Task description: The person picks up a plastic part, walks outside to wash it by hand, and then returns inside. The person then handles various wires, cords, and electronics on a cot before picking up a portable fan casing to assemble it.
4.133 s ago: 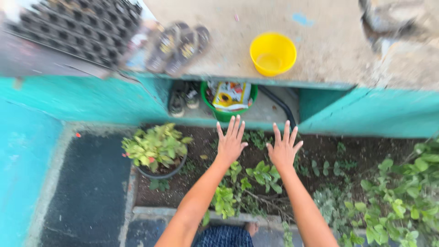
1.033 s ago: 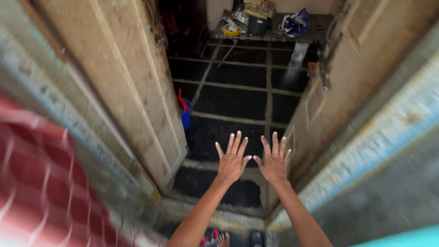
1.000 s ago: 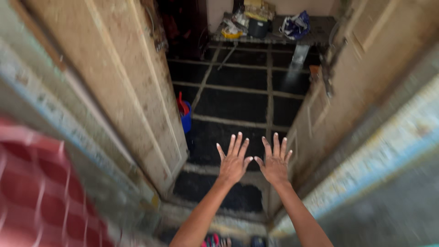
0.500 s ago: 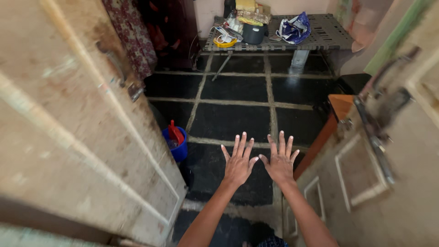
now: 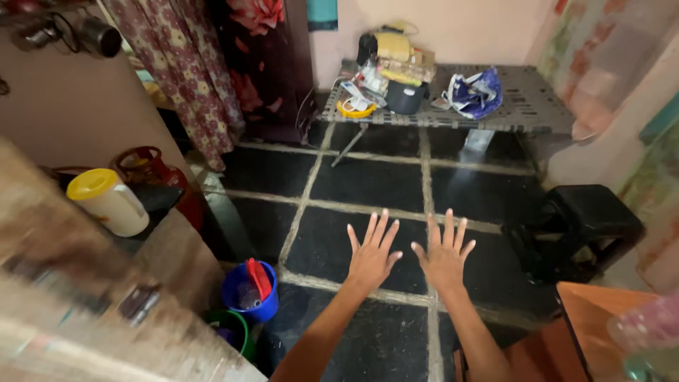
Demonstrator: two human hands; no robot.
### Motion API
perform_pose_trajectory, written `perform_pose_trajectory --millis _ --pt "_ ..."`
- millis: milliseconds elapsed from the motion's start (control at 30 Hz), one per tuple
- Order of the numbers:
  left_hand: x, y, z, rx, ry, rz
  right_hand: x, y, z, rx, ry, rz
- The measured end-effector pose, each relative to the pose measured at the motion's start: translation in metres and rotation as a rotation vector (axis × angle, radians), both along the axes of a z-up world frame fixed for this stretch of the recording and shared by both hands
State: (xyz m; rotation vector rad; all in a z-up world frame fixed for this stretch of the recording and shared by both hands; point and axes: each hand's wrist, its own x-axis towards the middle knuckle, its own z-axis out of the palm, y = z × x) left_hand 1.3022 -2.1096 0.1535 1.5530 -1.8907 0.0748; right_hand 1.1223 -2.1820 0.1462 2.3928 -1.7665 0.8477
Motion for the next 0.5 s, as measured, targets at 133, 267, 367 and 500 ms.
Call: perform_pose_trajectory --millis 133,267,367,500 --pt "0.023 -0.073 0.011 0.02 -0.015 0.03 0.025 -0.07 0.009 -0.016 -0.012 0.01" --pt "0.051 -0.146 0.011 0.006 -0.009 0.05 0.052 -0.138 0.005 0.007 -0.029 0.041" --pt "0.072 -0.205 0.008 -0.012 0.022 0.048 0.077 -0.195 0.0 0.041 -0.022 0.052" --pt "0.109 -0.293 0.011 0.027 0.024 0.051 0.122 -0.283 0.004 0.08 -0.035 0.053"
